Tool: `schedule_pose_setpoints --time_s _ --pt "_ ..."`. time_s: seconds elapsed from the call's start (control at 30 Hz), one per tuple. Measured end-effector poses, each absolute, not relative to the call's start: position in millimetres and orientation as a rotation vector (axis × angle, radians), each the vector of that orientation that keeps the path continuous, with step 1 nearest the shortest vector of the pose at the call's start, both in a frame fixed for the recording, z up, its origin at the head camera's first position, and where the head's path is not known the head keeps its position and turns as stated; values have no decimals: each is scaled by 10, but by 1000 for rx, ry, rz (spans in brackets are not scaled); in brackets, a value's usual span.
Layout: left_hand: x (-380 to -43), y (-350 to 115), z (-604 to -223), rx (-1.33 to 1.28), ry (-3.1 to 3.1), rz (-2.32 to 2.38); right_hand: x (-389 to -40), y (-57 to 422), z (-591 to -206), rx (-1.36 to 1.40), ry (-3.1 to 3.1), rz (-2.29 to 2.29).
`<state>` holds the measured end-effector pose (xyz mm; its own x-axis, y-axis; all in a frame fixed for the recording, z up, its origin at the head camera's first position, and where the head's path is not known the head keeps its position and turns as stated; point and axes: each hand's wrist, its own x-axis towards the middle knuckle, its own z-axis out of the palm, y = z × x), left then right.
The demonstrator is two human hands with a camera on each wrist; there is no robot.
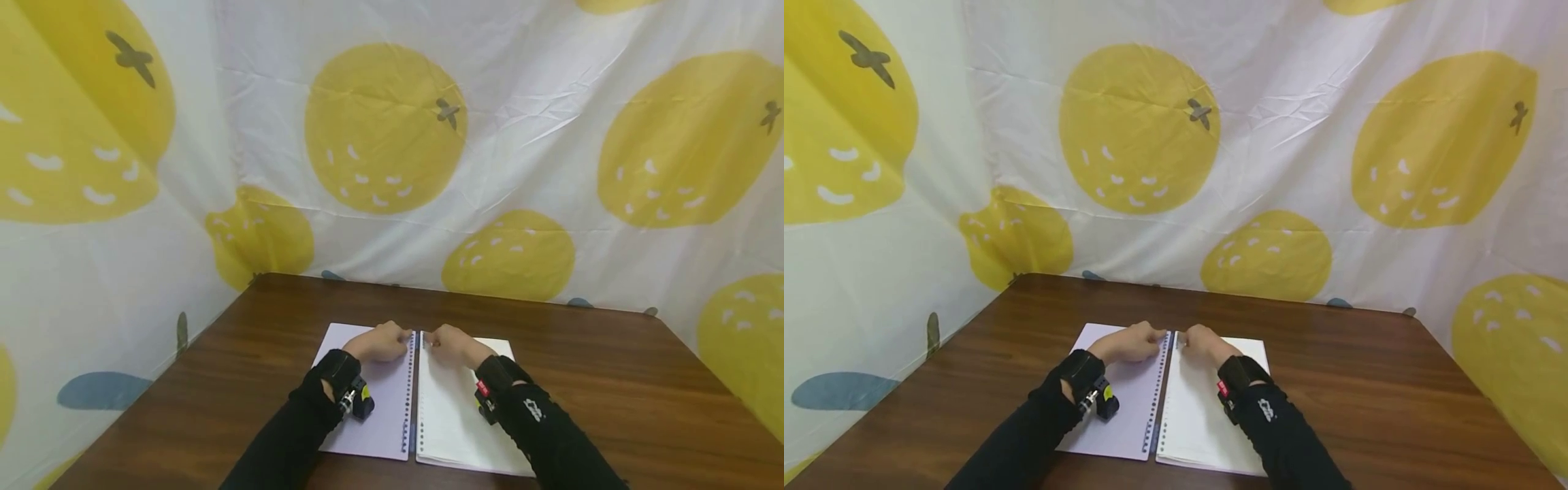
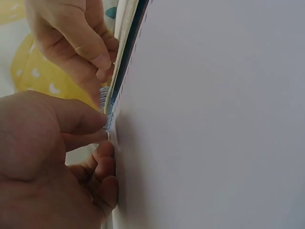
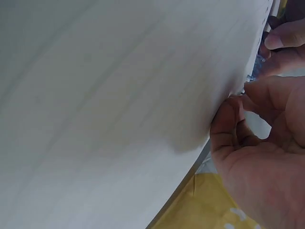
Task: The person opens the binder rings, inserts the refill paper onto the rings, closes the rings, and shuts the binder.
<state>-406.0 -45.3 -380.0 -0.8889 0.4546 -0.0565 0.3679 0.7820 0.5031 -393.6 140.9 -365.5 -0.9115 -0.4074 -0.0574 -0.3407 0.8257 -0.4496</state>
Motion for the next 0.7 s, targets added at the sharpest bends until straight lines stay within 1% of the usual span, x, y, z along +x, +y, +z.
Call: schedule_pose_setpoints --time_s 0.4,0.53,0.7 --pt "-4064 -440 -3780 745 2845 609 -3919 1360 -3616 -624 2903 -495" --pt "-4072 -433 -3792 748 2854 574 -3920 1332 -3622 -704 2949 -377" --pt "-4052 -403 -3780 717 2861 559 -3909 1315 -3625 -880 3010 -228"
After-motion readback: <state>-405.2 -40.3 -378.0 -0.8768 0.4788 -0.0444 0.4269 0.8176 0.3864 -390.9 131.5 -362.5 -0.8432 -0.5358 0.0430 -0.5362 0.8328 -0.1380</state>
